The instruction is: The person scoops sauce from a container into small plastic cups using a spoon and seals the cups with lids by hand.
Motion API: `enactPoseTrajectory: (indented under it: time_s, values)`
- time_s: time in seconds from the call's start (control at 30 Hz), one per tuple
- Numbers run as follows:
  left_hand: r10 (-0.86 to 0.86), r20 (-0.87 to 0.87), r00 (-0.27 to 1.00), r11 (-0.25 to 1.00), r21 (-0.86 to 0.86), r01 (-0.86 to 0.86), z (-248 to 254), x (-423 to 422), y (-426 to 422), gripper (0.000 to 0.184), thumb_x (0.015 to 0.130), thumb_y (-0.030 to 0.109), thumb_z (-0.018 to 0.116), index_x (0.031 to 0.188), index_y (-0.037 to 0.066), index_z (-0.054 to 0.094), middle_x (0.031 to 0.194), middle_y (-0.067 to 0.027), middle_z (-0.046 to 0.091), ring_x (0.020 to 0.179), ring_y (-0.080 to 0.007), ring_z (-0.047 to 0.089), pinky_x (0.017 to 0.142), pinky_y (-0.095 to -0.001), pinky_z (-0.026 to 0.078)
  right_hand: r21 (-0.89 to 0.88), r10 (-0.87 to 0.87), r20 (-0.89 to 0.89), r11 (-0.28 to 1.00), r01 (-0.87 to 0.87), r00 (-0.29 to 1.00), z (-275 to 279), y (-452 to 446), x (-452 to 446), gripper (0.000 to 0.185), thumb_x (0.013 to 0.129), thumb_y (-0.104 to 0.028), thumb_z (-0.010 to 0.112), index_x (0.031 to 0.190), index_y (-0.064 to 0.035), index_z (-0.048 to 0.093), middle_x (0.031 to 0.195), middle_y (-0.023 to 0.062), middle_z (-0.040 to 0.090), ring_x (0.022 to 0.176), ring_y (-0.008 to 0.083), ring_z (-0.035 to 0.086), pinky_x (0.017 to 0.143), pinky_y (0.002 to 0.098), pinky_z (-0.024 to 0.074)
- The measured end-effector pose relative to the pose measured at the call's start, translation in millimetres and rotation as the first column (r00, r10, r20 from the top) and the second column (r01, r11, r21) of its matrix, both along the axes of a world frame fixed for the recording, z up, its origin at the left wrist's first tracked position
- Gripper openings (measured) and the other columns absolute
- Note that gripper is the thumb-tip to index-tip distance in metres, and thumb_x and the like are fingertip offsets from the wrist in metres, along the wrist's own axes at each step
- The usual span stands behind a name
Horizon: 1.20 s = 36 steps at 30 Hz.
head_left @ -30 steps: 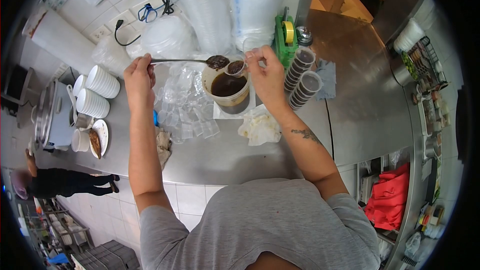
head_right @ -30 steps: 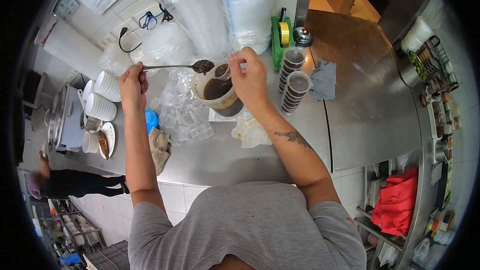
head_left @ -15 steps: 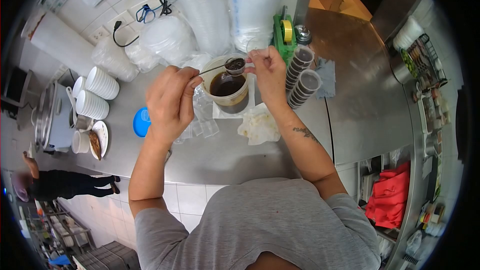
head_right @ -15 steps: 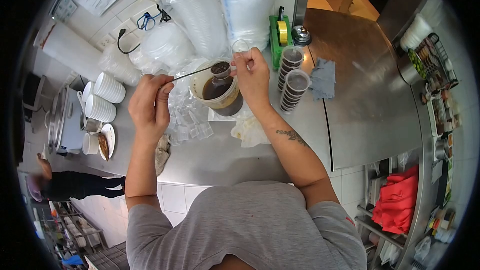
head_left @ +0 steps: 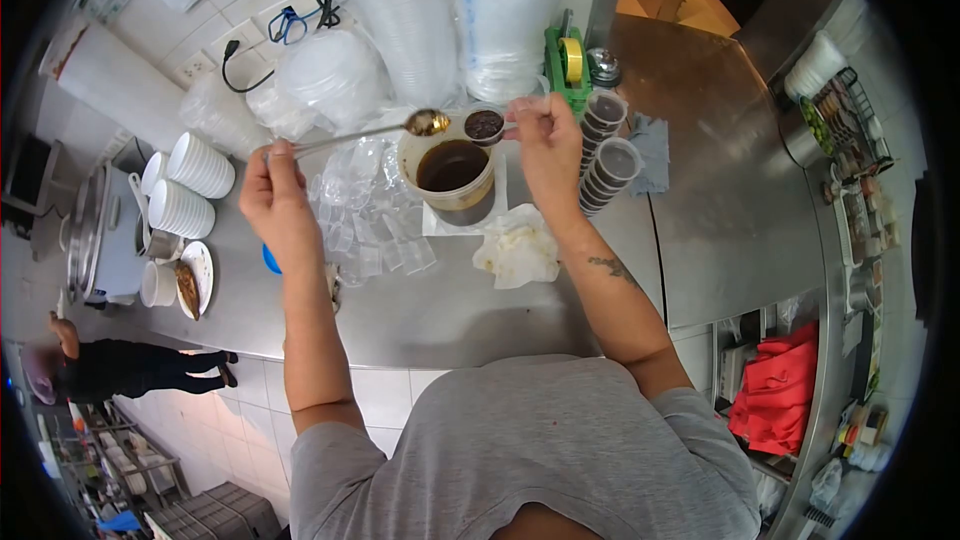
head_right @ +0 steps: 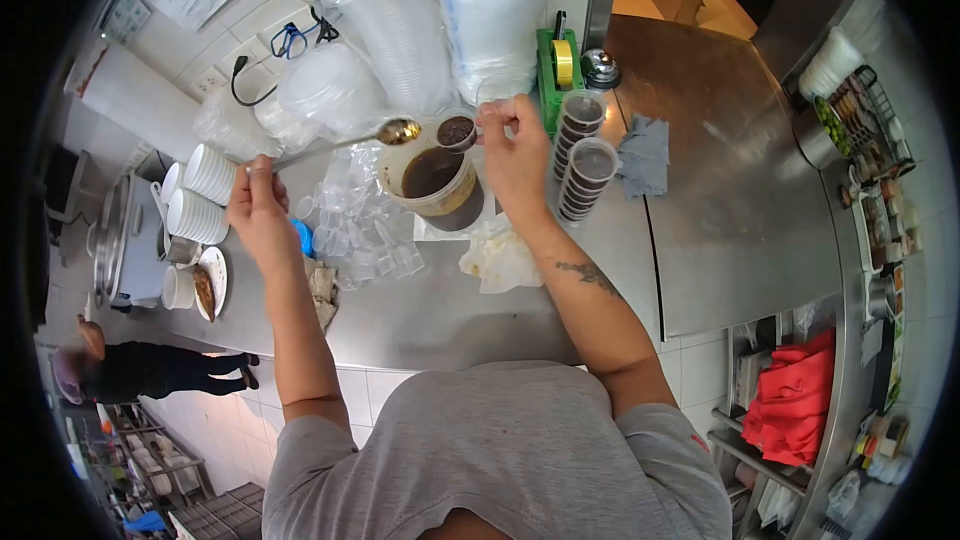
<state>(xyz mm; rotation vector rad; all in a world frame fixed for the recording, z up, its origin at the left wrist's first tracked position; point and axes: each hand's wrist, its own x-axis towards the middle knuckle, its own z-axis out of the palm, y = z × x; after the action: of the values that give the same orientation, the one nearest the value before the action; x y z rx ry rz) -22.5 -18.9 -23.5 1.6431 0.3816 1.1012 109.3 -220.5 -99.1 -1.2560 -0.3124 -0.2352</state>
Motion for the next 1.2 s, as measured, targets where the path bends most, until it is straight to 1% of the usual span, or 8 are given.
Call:
enactPoseTrajectory:
  time_s: [0.33,0.47,0.53,0.67,0.87,1.0,1.07,1.2]
  values:
    - [-0.131,-0.374,0.918,0.925,0.287,0.249,-58,30,-20,0.024,0.092,0.02,0.059,0.088,-0.004,0.062,0.061,-0.0085,0.048,0.054,-0.0144,0.046,0.052,-0.029,0.039,0.185,0.16,-0.082,0.972,-0.142,0.984,13,-18,-21,0.009,0.093,-0.008,0.055,0.089,-0.0003,0.051,0.09,0.0077,0.06,0.081,0.0127,0.061,0.064,0.0261,0.0543]
    - [0.047,-0.201,0.978,0.594,0.793,0.135,-30,3,-43,0.048,0.076,0.021,0.075,0.113,-0.002,0.057,0.091,-0.0156,0.056,0.077,-0.0286,0.057,0.066,-0.0353,0.047,0.214,0.249,-0.156,0.953,-0.213,0.956,8,-41,-55,0.01,0.094,-0.009,0.055,0.091,-0.0012,0.052,0.093,0.0081,0.061,0.084,0.0129,0.061,0.069,0.0271,0.054]
    - [-0.199,-0.456,0.867,0.621,0.626,0.472,-25,-21,-65,0.061,0.069,0.021,0.079,0.119,-0.002,0.052,0.096,-0.0163,0.055,0.083,-0.033,0.056,0.071,-0.0385,0.047,0.193,0.262,-0.236,0.956,-0.218,0.936,-5,-51,-71,0.009,0.095,-0.009,0.054,0.092,-0.0014,0.052,0.094,0.0075,0.06,0.086,0.0129,0.061,0.072,0.0274,0.0539]
    - [-0.349,-0.64,0.684,0.646,0.365,0.671,-82,-33,-110,0.06,0.071,0.019,0.077,0.121,0.0,0.049,0.099,-0.0173,0.055,0.084,-0.0358,0.058,0.072,-0.0421,0.049,0.132,0.281,-0.295,0.959,-0.252,0.913,-41,-68,-99,0.008,0.095,-0.01,0.054,0.094,-0.0023,0.053,0.095,0.0059,0.06,0.088,0.0126,0.061,0.075,0.0274,0.0539]
    - [-0.371,-0.607,0.703,0.573,0.446,0.687,-141,-37,-112,0.047,0.072,0.015,0.078,0.112,0.001,0.056,0.093,-0.0106,0.057,0.069,-0.022,0.056,0.061,-0.0332,0.049,0.093,0.287,-0.375,0.958,-0.272,0.882,-101,-86,-113,0.01,0.096,-0.012,0.052,0.089,-0.004,0.051,0.1,0.0051,0.058,0.09,0.0129,0.059,0.077,0.029,0.0535]
    - [0.02,-0.465,0.885,0.922,0.352,0.164,-71,-17,-70,0.039,0.08,0.022,0.072,0.11,0.001,0.056,0.068,-0.0074,0.051,0.059,-0.021,0.05,0.058,-0.0315,0.045,0.086,0.277,-0.292,0.961,-0.264,0.915,-78,-87,-109,0.011,0.095,-0.01,0.052,0.087,-0.0033,0.049,0.098,0.0063,0.057,0.089,0.0133,0.06,0.072,0.0278,0.0543]
    - [0.226,-0.379,0.897,0.863,0.505,-0.004,-60,10,-44,0.034,0.082,0.02,0.07,0.107,0.0,0.058,0.068,-0.008,0.053,0.06,-0.0189,0.05,0.058,-0.0308,0.045,0.084,0.265,-0.279,0.964,-0.252,0.923,-73,-82,-104,0.011,0.095,-0.007,0.053,0.086,-0.002,0.048,0.096,0.0077,0.056,0.086,0.0137,0.061,0.067,0.0259,0.0546]
    - [-0.108,-0.488,0.866,0.922,0.276,0.27,-64,46,-25,0.026,0.081,0.017,0.07,0.097,-0.002,0.062,0.071,-0.0111,0.058,0.062,-0.018,0.054,0.061,-0.0307,0.046,0.12,0.287,-0.296,0.958,-0.262,0.911,-67,-72,-97,0.012,0.094,-0.008,0.054,0.085,-0.0024,0.048,0.097,0.0079,0.055,0.086,0.0139,0.061,0.064,0.0256,0.0543]
